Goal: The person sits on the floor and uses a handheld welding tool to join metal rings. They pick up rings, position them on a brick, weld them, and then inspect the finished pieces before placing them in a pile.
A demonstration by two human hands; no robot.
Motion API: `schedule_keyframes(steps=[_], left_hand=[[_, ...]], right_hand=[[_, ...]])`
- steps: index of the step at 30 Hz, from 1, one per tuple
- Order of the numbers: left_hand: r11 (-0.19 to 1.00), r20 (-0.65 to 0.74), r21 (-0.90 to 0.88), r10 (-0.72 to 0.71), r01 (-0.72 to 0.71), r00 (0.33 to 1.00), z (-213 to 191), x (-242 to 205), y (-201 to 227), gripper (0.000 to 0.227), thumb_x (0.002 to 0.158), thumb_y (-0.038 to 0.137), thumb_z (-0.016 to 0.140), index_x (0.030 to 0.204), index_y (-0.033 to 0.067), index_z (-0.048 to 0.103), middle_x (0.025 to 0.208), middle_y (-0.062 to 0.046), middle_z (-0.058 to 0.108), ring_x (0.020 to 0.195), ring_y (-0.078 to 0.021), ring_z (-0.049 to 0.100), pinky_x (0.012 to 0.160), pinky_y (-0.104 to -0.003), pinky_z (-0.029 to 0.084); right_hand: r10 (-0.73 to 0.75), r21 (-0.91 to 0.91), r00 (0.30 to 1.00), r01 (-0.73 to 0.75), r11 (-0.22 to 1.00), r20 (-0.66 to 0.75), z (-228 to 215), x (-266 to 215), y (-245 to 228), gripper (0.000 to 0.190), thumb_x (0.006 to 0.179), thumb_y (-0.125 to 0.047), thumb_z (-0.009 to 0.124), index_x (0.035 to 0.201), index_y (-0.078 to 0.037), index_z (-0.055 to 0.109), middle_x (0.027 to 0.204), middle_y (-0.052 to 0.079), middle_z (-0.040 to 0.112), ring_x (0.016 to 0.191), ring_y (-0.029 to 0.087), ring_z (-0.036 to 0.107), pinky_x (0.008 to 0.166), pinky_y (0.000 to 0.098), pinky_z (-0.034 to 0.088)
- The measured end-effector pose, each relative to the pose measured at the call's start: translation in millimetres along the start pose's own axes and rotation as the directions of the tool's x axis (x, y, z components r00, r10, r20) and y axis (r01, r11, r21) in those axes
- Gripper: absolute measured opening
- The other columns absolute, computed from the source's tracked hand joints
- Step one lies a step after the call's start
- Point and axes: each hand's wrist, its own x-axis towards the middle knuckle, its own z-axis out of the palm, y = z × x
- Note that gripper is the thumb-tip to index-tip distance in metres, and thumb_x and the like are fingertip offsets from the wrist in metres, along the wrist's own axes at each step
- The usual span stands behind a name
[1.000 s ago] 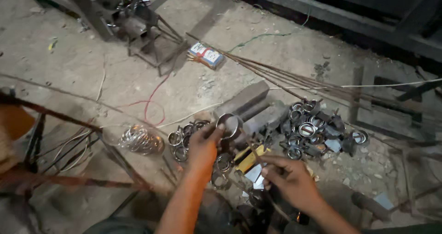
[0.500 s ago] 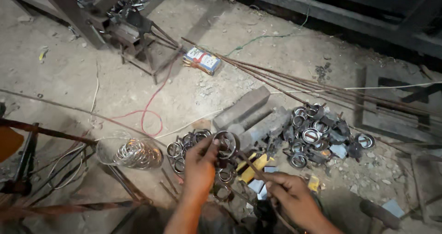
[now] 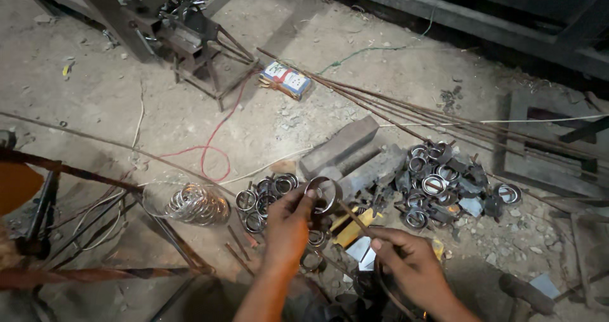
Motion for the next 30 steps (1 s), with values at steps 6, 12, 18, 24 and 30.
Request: schedule_keyframes(steps=[6,12,18,24,30], left_hand=[[0.999,-0.043,-0.011,-0.034,0.034,0.998,0.0,-3.8,1.5,0.028,0.096,0.015,0.064,0.117,-0.0003,0.074,0.083,-0.006,0.074,0.054,-0.0140,0.064,0.050,-0.027,0.049],[0.998,-0.026,-0.065,-0.007,0.005,1.000,0.1,-0.7,-1.7,0.027,0.097,0.015,0.064,0.113,-0.0040,0.074,0.082,-0.007,0.073,0.055,-0.0135,0.065,0.050,-0.028,0.052],[0.992,-0.028,0.068,0.105,-0.103,0.994,-3.1,-0.5,-2.7,0.026,0.097,0.015,0.064,0.114,-0.0006,0.076,0.079,-0.005,0.074,0.058,-0.0094,0.064,0.052,-0.025,0.052],[0.968,-0.014,0.199,0.159,-0.153,0.987,-1.1,-6.8,10.1,0.027,0.097,0.017,0.062,0.113,0.0002,0.077,0.075,-0.001,0.071,0.057,-0.0072,0.060,0.051,-0.025,0.049],[0.861,-0.014,0.439,0.291,-0.255,0.957,1.0,-14.9,21.2,0.031,0.097,0.021,0.063,0.119,0.0046,0.078,0.068,0.002,0.062,0.060,-0.0037,0.048,0.052,-0.024,0.040]], right_hand=[[-0.200,-0.136,0.980,0.196,0.971,-0.020,-1.8,-2.6,-14.3,0.029,0.094,-0.019,0.069,0.116,-0.002,0.079,0.082,0.000,0.075,0.074,0.007,0.060,0.067,0.0251,0.051],[-0.220,-0.273,0.970,0.185,0.944,-0.106,-3.5,-0.7,-24.7,0.026,0.087,-0.014,0.074,0.110,-0.004,0.081,0.075,0.002,0.073,0.067,0.008,0.060,0.062,0.0252,0.050],[-0.273,-0.344,0.957,0.226,0.912,-0.095,-6.9,-1.3,-30.8,0.026,0.085,-0.011,0.076,0.110,-0.005,0.081,0.069,0.003,0.066,0.062,0.010,0.055,0.056,0.0278,0.044],[-0.289,-0.371,0.955,0.244,0.896,-0.069,-9.0,-0.1,-30.2,0.026,0.086,-0.013,0.075,0.110,-0.005,0.081,0.066,0.003,0.065,0.059,0.011,0.056,0.054,0.0284,0.043],[-0.248,-0.237,0.969,0.245,0.940,0.021,-9.9,-0.1,-24.7,0.026,0.093,-0.016,0.068,0.112,0.000,0.079,0.074,0.005,0.072,0.069,0.011,0.064,0.064,0.0285,0.051]])
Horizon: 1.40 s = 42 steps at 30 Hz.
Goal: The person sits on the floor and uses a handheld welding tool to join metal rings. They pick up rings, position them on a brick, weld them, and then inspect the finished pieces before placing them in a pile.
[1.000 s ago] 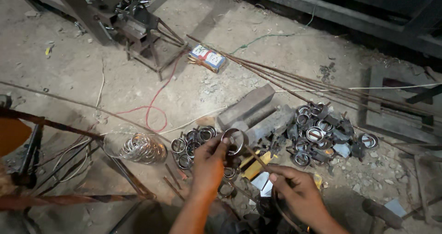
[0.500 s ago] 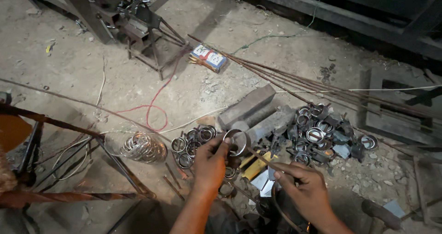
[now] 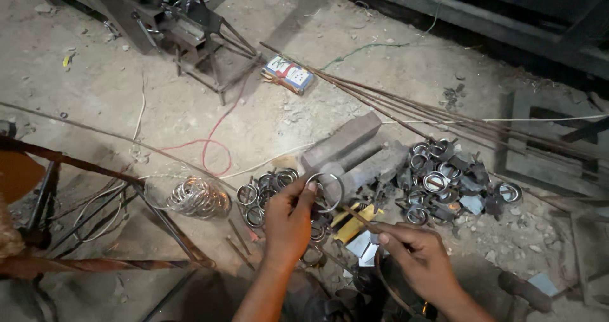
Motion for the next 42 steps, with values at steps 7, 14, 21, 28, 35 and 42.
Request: schedule_keyframes(steps=[7,14,21,28,35,42], left_hand=[[0.995,0.049,-0.088,-0.031,0.035,0.998,-2.3,0.4,4.0,0.027,0.098,0.020,0.062,0.108,0.0019,0.078,0.069,0.003,0.066,0.061,-0.0039,0.054,0.053,-0.025,0.043],[0.997,0.038,0.023,0.072,-0.073,0.997,-3.8,0.1,3.9,0.027,0.099,0.020,0.063,0.090,-0.0025,0.074,0.064,-0.002,0.062,0.060,-0.0056,0.053,0.054,-0.027,0.043],[0.982,0.001,0.181,0.053,-0.052,0.999,-1.0,-2.7,1.2,0.026,0.095,0.021,0.065,0.087,-0.0023,0.074,0.056,-0.002,0.059,0.053,-0.0077,0.050,0.051,-0.030,0.041],[0.997,0.025,-0.010,-0.071,0.071,0.997,3.7,0.5,-14.6,0.027,0.096,0.018,0.063,0.084,-0.0031,0.074,0.064,-0.002,0.068,0.056,-0.0069,0.060,0.052,-0.027,0.047],[0.991,0.088,-0.007,-0.129,0.131,0.988,6.7,-2.0,-11.4,0.026,0.097,0.018,0.064,0.096,-0.0043,0.076,0.067,-0.003,0.069,0.057,-0.0078,0.060,0.051,-0.026,0.047],[0.990,0.122,-0.136,0.040,-0.023,0.992,7.3,-8.9,15.4,0.033,0.096,0.023,0.066,0.121,0.0036,0.074,0.075,0.002,0.069,0.061,-0.0037,0.057,0.055,-0.023,0.047]], right_hand=[[-0.004,-0.079,0.999,0.000,0.997,-0.044,2.0,-0.9,-6.8,0.025,0.092,-0.015,0.069,0.112,-0.003,0.079,0.079,0.005,0.076,0.070,0.011,0.066,0.064,0.0275,0.052],[-0.101,-0.175,0.990,0.084,0.981,-0.096,0.7,-3.6,-25.3,0.025,0.089,-0.011,0.071,0.112,-0.006,0.080,0.068,0.003,0.067,0.059,0.010,0.055,0.054,0.0280,0.044],[-0.116,-0.309,0.978,0.058,0.949,-0.174,3.3,-6.2,-34.5,0.023,0.085,-0.009,0.074,0.108,-0.009,0.081,0.058,0.003,0.062,0.047,0.010,0.052,0.045,0.0286,0.040],[-0.386,-0.522,0.916,0.278,0.806,-0.108,3.2,-7.0,-41.8,0.027,0.080,-0.011,0.079,0.107,-0.013,0.079,0.061,0.003,0.057,0.048,0.015,0.054,0.048,0.0314,0.044],[-0.413,-0.524,0.903,0.294,0.799,-0.122,-4.3,-9.6,-44.9,0.028,0.078,-0.014,0.080,0.106,-0.015,0.080,0.066,0.002,0.061,0.051,0.015,0.057,0.048,0.0312,0.044],[0.023,-0.036,0.948,-0.037,0.999,-0.318,6.3,-16.1,-25.7,0.025,0.088,-0.014,0.077,0.112,-0.007,0.080,0.081,0.006,0.074,0.067,0.007,0.060,0.060,0.0252,0.047]])
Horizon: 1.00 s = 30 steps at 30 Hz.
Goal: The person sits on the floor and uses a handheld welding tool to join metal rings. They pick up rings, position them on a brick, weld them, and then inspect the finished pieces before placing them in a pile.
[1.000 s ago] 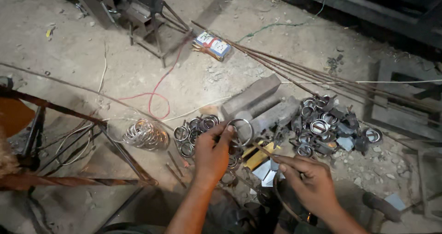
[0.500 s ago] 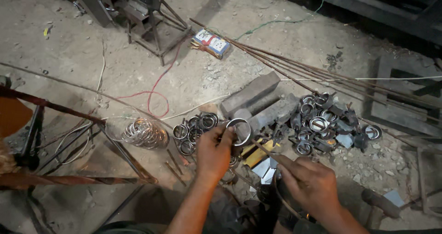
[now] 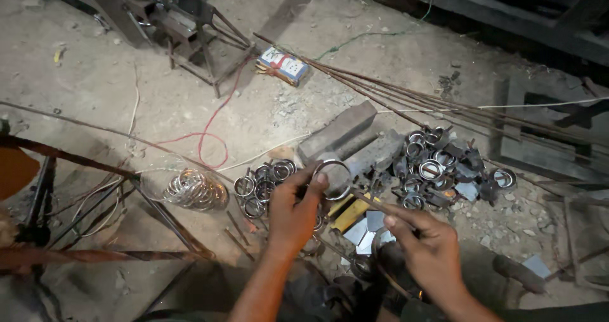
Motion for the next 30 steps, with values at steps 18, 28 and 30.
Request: schedule_keyframes(steps=[18,28,30], left_hand=[[0.973,0.039,-0.226,0.047,-0.037,0.998,-4.4,-14.6,6.5,0.035,0.097,0.026,0.068,0.119,0.0001,0.074,0.086,0.000,0.065,0.071,-0.0051,0.057,0.058,-0.023,0.051],[0.835,0.064,-0.530,0.217,-0.151,0.974,7.3,-30.6,11.9,0.073,0.104,0.061,0.045,0.134,-0.0040,0.059,0.120,-0.011,0.066,0.100,-0.0207,0.063,0.092,-0.036,0.051],[0.678,0.156,-0.733,0.093,0.052,0.983,11.7,-31.9,10.0,0.073,0.104,0.061,0.046,0.131,-0.0058,0.058,0.115,-0.017,0.070,0.104,-0.0272,0.069,0.097,-0.042,0.055]], right_hand=[[0.184,0.261,0.920,-0.282,0.923,0.345,9.3,-8.2,7.7,0.036,0.099,-0.024,0.061,0.123,-0.001,0.074,0.068,0.003,0.062,0.060,0.009,0.052,0.055,0.0280,0.044],[0.132,0.520,0.842,-0.438,0.733,0.524,17.2,-28.7,23.5,0.038,0.101,-0.024,0.056,0.123,0.005,0.066,0.066,0.004,0.058,0.062,0.014,0.055,0.061,0.0307,0.047],[0.114,0.461,0.854,-0.381,0.802,0.507,19.5,-27.9,24.0,0.038,0.101,-0.024,0.056,0.124,0.004,0.067,0.065,0.003,0.057,0.061,0.014,0.053,0.059,0.0302,0.046]])
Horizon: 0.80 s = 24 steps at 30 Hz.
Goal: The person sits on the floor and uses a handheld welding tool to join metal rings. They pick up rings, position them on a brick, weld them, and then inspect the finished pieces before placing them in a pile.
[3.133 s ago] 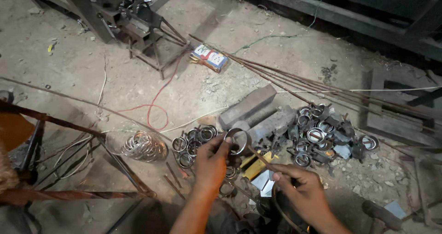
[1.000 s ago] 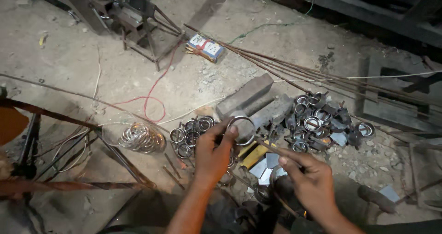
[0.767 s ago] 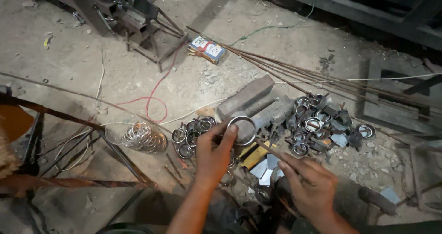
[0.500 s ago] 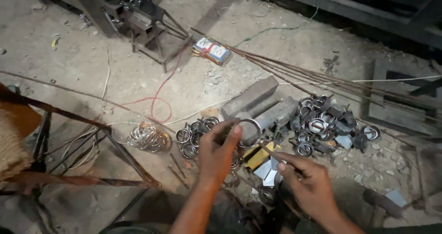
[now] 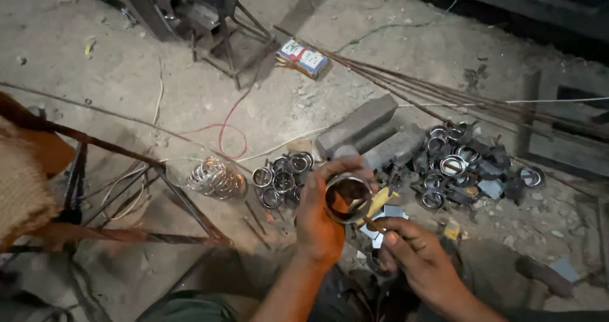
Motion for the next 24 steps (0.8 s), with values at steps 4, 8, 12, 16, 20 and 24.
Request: schedule_keyframes(steps=[4,8,12,16,20,24], left_hand=[[0.982,-0.003,-0.180,-0.049,0.048,0.999,-4.4,0.7,-1.7,0.076,0.102,0.064,0.040,0.126,-0.0060,0.060,0.113,-0.020,0.072,0.108,-0.0317,0.072,0.099,-0.047,0.056],[0.953,-0.030,-0.297,-0.067,0.055,0.997,-5.5,0.2,-3.0,0.069,0.100,0.060,0.039,0.128,-0.0002,0.060,0.107,-0.017,0.072,0.102,-0.0322,0.072,0.096,-0.049,0.058],[0.964,-0.110,-0.266,-0.019,-0.012,0.994,-4.2,3.2,-9.6,0.068,0.110,0.058,0.042,0.127,-0.0050,0.060,0.099,-0.016,0.070,0.090,-0.0304,0.071,0.083,-0.045,0.058],[0.999,-0.281,-0.036,0.024,-0.036,0.959,-4.6,5.0,-11.2,0.065,0.105,0.053,0.045,0.118,-0.0073,0.063,0.089,-0.016,0.070,0.076,-0.0268,0.071,0.069,-0.041,0.060],[1.000,-0.393,-0.026,-0.014,0.004,0.919,-4.6,7.1,-11.1,0.063,0.104,0.052,0.046,0.105,-0.0079,0.066,0.083,-0.016,0.070,0.069,-0.0256,0.071,0.065,-0.039,0.061],[0.999,-0.377,0.032,-0.002,0.015,0.926,-6.1,5.8,-9.5,0.063,0.104,0.052,0.047,0.098,-0.0070,0.067,0.076,-0.021,0.071,0.061,-0.0263,0.069,0.060,-0.036,0.057]], right_hand=[[0.011,-0.007,0.999,-0.011,1.000,0.040,2.9,0.2,2.1,0.040,0.102,-0.024,0.056,0.126,0.005,0.068,0.063,0.001,0.052,0.059,0.012,0.048,0.057,0.0294,0.043],[0.176,0.099,0.984,-0.177,0.979,0.014,8.0,2.1,-1.6,0.043,0.100,-0.025,0.056,0.126,0.007,0.070,0.059,0.001,0.047,0.056,0.013,0.046,0.056,0.0313,0.043],[0.204,0.118,0.979,-0.204,0.972,0.014,13.8,0.1,-6.3,0.043,0.100,-0.027,0.057,0.123,0.007,0.071,0.056,0.001,0.047,0.052,0.013,0.046,0.055,0.0310,0.043],[0.272,0.219,0.962,-0.265,0.939,0.002,25.0,-1.3,-8.6,0.041,0.098,-0.028,0.057,0.118,0.005,0.070,0.057,0.000,0.044,0.046,0.014,0.046,0.049,0.0330,0.045],[0.437,0.380,0.899,-0.398,0.835,-0.018,39.5,-9.5,-9.5,0.039,0.095,-0.028,0.057,0.119,0.001,0.068,0.058,-0.002,0.040,0.042,0.013,0.041,0.046,0.0335,0.043],[0.445,0.373,0.894,-0.430,0.822,0.050,34.2,-9.0,-17.9,0.040,0.097,-0.028,0.058,0.121,0.003,0.067,0.056,-0.003,0.036,0.040,0.012,0.038,0.043,0.0320,0.039]])
